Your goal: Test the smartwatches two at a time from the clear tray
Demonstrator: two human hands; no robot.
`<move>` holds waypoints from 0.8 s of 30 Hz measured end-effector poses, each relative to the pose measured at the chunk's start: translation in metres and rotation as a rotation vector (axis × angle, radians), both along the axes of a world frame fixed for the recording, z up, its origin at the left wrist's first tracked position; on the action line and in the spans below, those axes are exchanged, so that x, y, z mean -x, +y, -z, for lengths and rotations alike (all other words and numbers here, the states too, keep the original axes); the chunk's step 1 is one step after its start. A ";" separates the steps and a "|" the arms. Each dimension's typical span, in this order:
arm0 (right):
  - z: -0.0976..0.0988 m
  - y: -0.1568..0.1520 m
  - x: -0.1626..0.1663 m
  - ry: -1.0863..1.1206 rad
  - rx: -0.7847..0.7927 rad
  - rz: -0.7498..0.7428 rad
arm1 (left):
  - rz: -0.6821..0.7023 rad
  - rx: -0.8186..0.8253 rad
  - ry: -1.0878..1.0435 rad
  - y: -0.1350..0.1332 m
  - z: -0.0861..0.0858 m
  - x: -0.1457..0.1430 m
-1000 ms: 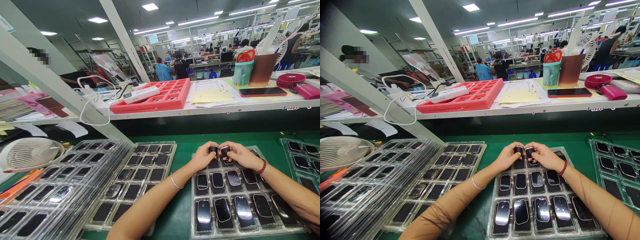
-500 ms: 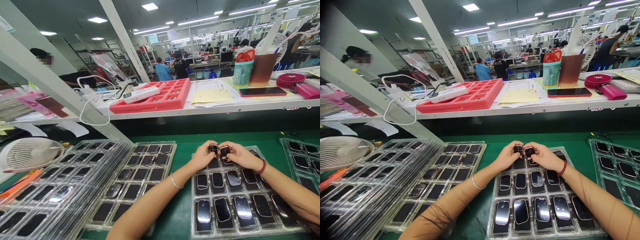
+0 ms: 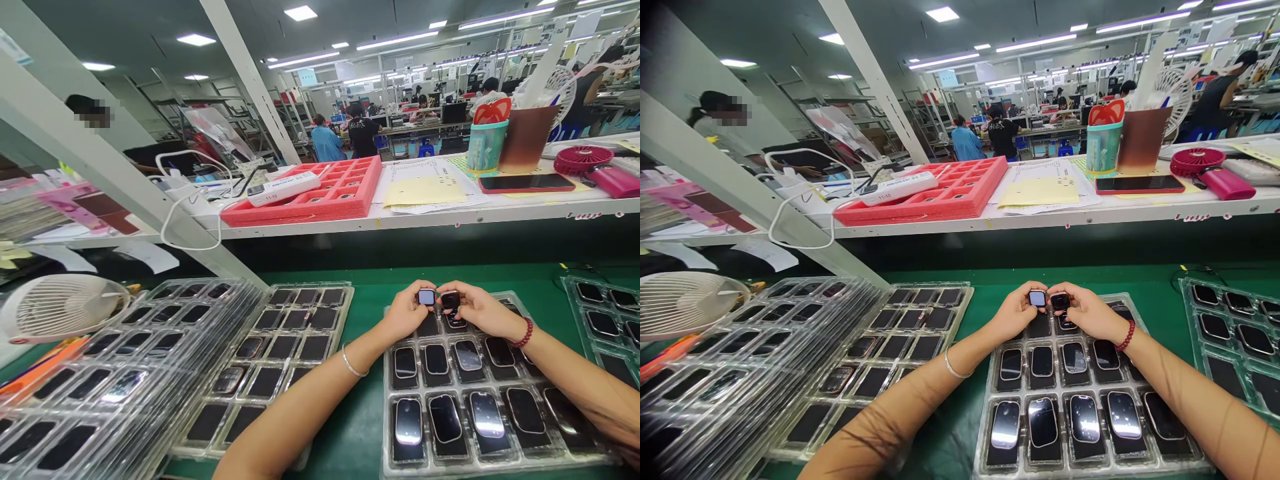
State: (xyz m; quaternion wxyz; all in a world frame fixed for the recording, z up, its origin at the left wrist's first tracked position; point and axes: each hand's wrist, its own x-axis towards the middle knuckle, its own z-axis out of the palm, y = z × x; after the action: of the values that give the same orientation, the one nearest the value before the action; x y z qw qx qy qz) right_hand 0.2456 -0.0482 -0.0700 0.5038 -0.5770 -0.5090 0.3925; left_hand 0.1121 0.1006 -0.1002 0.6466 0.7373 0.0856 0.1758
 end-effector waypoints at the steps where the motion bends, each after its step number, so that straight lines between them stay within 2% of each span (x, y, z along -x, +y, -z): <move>1: 0.000 0.000 0.000 -0.003 -0.008 0.000 | 0.000 0.005 -0.005 0.000 0.001 0.000; 7: -0.001 0.000 0.000 0.004 0.051 0.028 | 0.004 -0.005 -0.023 0.000 0.001 0.001; 16: 0.004 0.001 -0.002 -0.013 -0.002 0.014 | -0.008 -0.028 -0.002 -0.001 0.000 0.001; 21: 0.004 0.001 -0.002 -0.073 -0.028 0.023 | -0.063 -0.139 0.046 -0.001 -0.001 0.002; 24: 0.004 0.000 -0.001 -0.050 0.017 0.053 | -0.101 -0.221 0.056 -0.002 -0.006 0.005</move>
State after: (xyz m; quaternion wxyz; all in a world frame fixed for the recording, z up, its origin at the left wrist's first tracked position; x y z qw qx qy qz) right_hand 0.2464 -0.0477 -0.0738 0.4963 -0.6041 -0.5027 0.3689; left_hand 0.1073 0.0984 -0.0944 0.5492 0.8034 0.1209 0.1958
